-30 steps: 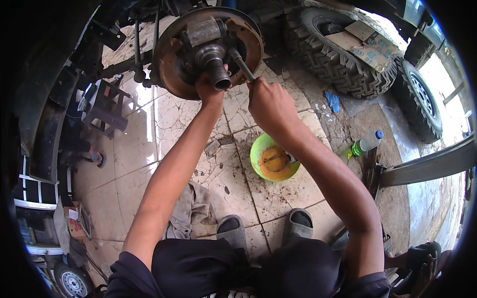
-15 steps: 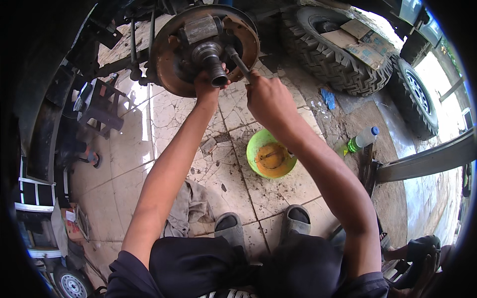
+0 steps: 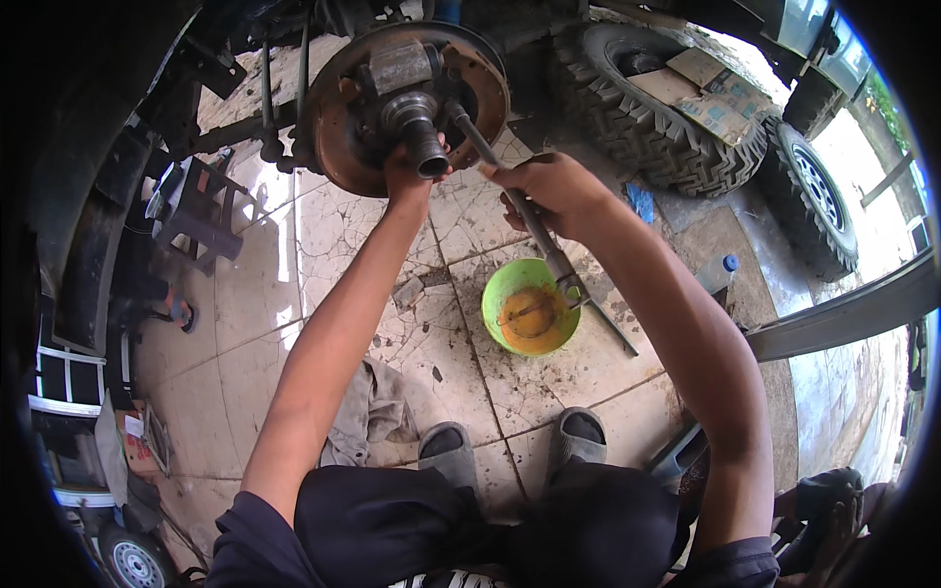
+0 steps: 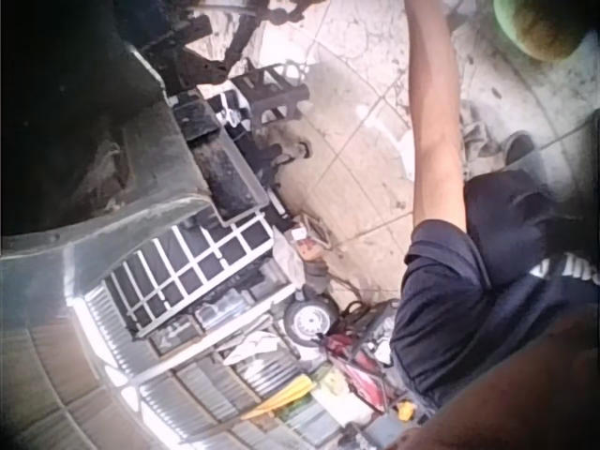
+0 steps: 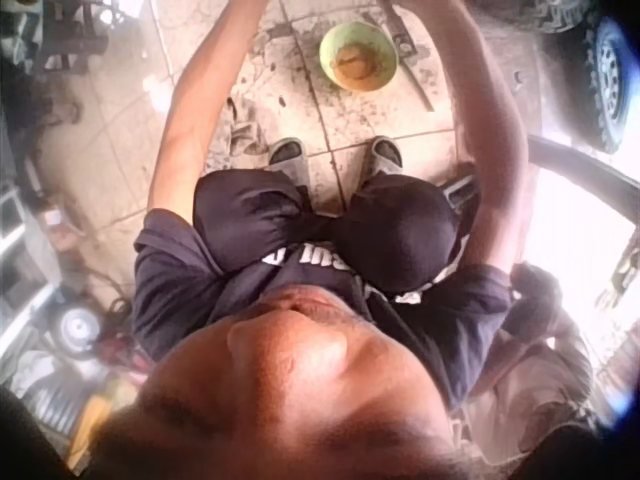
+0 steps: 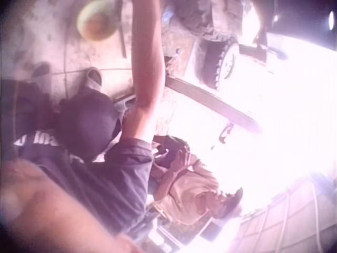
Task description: The person cleans a small metal component in a bowl of fluid and then uses a long socket wrench extension to install parts onto a vehicle's brake assembly hub.
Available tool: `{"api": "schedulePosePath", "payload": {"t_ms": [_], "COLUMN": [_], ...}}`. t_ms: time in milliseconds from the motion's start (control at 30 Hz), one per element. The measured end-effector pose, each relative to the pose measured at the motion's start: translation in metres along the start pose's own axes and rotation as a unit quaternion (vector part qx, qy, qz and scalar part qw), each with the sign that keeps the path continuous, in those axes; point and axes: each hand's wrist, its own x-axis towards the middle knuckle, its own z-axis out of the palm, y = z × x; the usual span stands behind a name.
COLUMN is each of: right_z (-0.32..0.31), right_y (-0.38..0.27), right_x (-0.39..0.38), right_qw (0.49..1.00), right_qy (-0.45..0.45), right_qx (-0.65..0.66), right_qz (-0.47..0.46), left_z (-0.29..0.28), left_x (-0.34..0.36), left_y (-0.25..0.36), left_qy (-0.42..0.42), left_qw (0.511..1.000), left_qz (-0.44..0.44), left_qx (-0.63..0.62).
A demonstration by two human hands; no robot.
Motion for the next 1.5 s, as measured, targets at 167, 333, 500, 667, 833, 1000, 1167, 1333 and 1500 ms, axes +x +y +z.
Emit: {"api": "schedulePosePath", "payload": {"t_ms": [167,333,500,667,833,1000,1167,1333,1500], "right_z": [0.010,0.013,0.008,0.013,0.029,0.022,0.030,0.030,0.020], "right_y": [-0.001,0.002,0.009,0.007,0.002,-0.001,0.002,0.002,0.004], "right_x": [-0.001,0.001,0.008,0.010,-0.004,0.007,0.007,0.008,0.012], "right_qw": [0.991,0.985,0.997,0.976,0.985,0.991,0.969,0.987,0.983], "right_qy": [0.011,-0.043,0.000,-0.006,0.037,0.048,-0.001,0.054,-0.003], "right_qx": [0.124,0.165,0.079,0.215,0.168,0.128,0.245,0.146,0.183], "right_qz": [0.054,0.004,-0.014,0.035,0.000,0.015,0.019,-0.026,0.010], "left_z": [0.004,0.005,0.009,0.011,0.020,0.020,0.021,0.022,0.027], "left_x": [-0.002,-0.005,-0.010,-0.015,-0.031,-0.031,-0.029,-0.031,-0.036], "left_y": [0.000,0.005,0.009,0.019,0.030,0.028,0.029,0.029,0.029], "left_qy": [-0.006,-0.002,0.003,-0.017,0.003,-0.011,0.001,0.003,0.016], "left_qw": [1.000,1.000,1.000,1.000,0.993,0.995,0.995,0.997,0.997], "left_qz": [-0.004,0.003,-0.013,-0.018,0.009,0.040,0.019,0.020,0.050], "left_qx": [-0.016,0.015,0.021,-0.014,0.115,0.091,0.094,0.069,0.051]}}
